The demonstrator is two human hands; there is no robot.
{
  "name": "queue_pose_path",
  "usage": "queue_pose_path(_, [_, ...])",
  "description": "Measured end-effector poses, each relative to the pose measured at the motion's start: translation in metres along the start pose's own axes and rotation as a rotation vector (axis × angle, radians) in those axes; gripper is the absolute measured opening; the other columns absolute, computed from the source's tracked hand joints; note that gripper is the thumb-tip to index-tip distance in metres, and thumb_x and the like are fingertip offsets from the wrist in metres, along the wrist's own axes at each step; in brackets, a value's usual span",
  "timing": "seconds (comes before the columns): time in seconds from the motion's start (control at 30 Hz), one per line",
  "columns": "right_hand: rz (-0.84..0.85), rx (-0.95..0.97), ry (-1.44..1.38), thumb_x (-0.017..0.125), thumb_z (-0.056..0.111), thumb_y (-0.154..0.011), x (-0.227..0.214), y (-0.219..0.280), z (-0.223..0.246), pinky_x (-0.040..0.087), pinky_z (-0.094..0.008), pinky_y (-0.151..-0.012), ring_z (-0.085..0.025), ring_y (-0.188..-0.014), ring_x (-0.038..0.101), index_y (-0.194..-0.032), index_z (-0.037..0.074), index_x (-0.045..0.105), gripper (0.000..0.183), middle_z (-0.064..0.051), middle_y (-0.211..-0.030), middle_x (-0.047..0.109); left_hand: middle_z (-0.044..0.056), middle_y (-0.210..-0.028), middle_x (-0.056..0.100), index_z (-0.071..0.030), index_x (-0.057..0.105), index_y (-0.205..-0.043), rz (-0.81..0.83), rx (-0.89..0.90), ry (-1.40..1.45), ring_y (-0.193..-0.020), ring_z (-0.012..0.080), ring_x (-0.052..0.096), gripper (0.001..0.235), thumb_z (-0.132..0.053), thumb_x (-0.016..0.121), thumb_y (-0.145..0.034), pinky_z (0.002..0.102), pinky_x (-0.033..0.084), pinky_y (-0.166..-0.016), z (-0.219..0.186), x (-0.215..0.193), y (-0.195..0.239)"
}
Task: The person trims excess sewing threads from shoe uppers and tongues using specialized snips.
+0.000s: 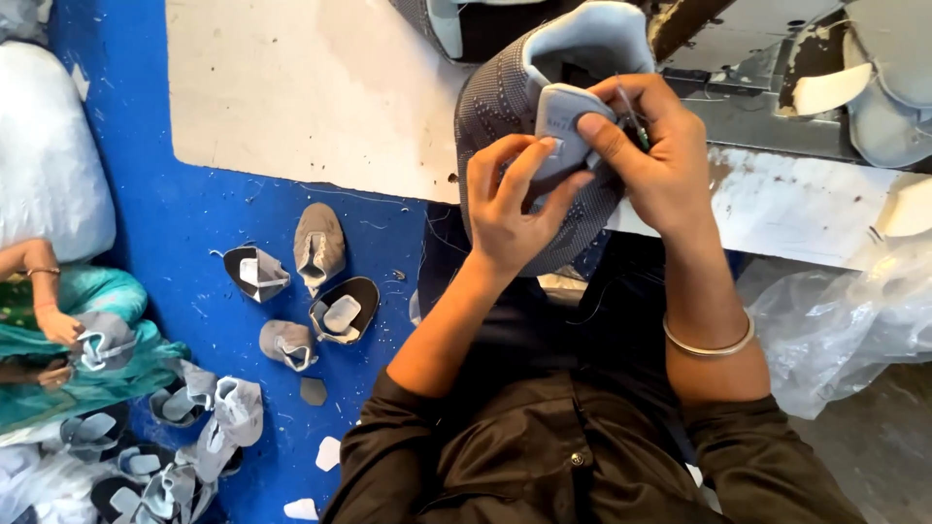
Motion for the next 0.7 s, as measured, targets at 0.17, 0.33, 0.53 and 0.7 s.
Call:
queue_pose_path(0.17, [-0.006,-0.075,0.097,0.074,0.014,-0.108,-0.002,0.001,-0.007,0.051,-0.025,-0.092,-0.009,-0.100,0.061,-0.122,0.000,0.065,0.022,-0.005,-0.108,0.070,0.006,-0.118,0.062,-0.010,0.069,-0.121,-0.093,0.039,0.003,-0.103,0.0219,0.063,0.041,-0.013,0.090,-0.085,0.032,0.053,-0.091,0.007,0.004,0.002])
queue_pose_path(0.33, [-0.013,-0.114,0.077,0.075,0.015,-0.111,0.000,0.001,-0.010,0.051,-0.023,-0.091,-0.008,-0.098,0.063,-0.126,0.001,0.063,0.024,-0.005,-0.106,0.072,0.007,-0.114,0.066,-0.003,0.074,-0.114,-0.057,0.080,-0.055,-0.101,0.0219,0.066,0.029,-0.002,0.084,-0.087,0.034,0.054,-0.089,0.006,-0.001,-0.002])
queue_pose_path(0.53, [-0.034,-0.111,0.240,0.066,0.026,-0.113,0.003,0.011,0.007,0.052,-0.028,-0.092,-0.016,-0.102,0.065,-0.131,0.002,0.063,0.030,-0.009,-0.118,0.070,0.006,-0.110,0.068,-0.003,0.071,-0.107,-0.065,-0.038,0.150,-0.099,0.0217,0.068,0.016,0.003,0.078,-0.093,0.032,0.058,-0.089,0.025,-0.001,-0.002])
queue_pose_path(0.7, [-0.109,-0.382,0.614,0.053,0.021,-0.113,0.000,0.047,-0.013,0.049,-0.036,-0.098,-0.032,-0.116,0.058,-0.147,0.003,0.061,0.040,-0.008,-0.138,0.045,0.007,-0.110,0.070,-0.003,0.072,-0.106,0.024,-0.179,0.437,-0.103,0.0173,0.070,0.013,0.002,0.077,-0.095,0.026,0.057,-0.089,0.043,-0.007,0.002])
Point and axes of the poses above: each hand's wrist, its own y-axis away from the middle knuckle, its own x-axis out of the palm, z = x × y, the point moved 4 cm from there along -y, towards the middle knuckle
